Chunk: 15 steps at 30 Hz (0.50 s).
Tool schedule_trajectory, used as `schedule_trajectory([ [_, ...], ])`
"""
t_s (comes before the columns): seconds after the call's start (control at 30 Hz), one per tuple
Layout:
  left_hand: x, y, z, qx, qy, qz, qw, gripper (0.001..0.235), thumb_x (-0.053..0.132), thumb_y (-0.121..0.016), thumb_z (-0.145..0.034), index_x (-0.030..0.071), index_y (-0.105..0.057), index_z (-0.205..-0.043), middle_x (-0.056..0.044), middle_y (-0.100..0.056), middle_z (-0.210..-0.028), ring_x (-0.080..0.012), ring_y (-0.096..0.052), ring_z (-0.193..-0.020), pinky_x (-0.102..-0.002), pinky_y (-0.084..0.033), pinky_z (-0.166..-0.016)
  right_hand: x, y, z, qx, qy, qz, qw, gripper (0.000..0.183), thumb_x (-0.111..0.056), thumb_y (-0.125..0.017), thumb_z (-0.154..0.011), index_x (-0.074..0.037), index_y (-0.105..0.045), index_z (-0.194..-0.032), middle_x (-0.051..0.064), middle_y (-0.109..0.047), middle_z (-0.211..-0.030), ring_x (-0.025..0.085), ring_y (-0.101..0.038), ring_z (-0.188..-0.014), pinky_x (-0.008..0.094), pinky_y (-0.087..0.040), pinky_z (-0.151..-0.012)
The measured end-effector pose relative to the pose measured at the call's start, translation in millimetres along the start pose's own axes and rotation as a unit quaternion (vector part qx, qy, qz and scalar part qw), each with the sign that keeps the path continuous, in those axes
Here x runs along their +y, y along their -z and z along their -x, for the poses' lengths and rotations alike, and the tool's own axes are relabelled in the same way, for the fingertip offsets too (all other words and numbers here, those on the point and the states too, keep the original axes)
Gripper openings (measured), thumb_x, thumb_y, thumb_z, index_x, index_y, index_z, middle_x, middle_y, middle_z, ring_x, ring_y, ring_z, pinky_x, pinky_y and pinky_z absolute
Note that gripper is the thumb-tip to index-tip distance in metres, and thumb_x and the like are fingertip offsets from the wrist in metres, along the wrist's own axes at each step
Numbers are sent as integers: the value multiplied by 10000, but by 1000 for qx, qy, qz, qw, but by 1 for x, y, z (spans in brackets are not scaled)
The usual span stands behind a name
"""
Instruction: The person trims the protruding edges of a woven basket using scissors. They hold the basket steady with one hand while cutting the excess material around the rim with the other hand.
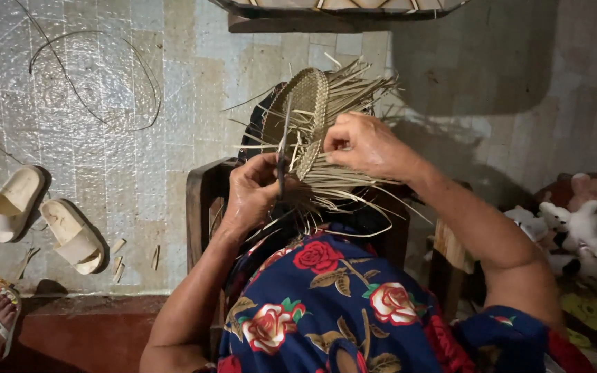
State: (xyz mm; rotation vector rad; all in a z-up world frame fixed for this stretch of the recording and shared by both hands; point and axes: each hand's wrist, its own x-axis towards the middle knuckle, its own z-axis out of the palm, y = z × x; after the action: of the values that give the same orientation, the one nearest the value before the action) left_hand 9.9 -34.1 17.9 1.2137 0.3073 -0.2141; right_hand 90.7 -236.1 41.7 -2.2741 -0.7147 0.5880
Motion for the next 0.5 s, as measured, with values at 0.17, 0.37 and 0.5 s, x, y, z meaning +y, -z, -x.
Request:
schedule_trajectory([
  [0.17,-27,7,-5,-5,-32,-24,999,315,-69,-773,-604,-11,-637,-882,-96,-625,-629,-101,-589,-573,-219,-525,-524,-25,11,4,-29,9,22,999,153,-180,-684,-707,-105,-559,-663,83,-533,-685,300,-563,-743,402,-432,-669],
  [0.37,-17,-4,7,4,-75,-103,992,322,-112,-661,-623,4,-646,-923,-127,-649,-664,-144,-614,-628,-286,-539,-584,-30,6,1,-74,-167,-32,983,164,-189,-658,-759,-92,-639,-628,51,-630,-583,225,-610,-622,337,-452,-629],
  [0.5,-18,-4,14,11,-77,-112,991,335,-109,-633,-612,0,-640,-928,-140,-653,-690,-165,-615,-651,-299,-535,-601,-16,-13,-1,-24,-201,-83,976,122,-229,-672,-703,-137,-656,-624,30,-626,-564,194,-620,-619,319,-452,-577],
])
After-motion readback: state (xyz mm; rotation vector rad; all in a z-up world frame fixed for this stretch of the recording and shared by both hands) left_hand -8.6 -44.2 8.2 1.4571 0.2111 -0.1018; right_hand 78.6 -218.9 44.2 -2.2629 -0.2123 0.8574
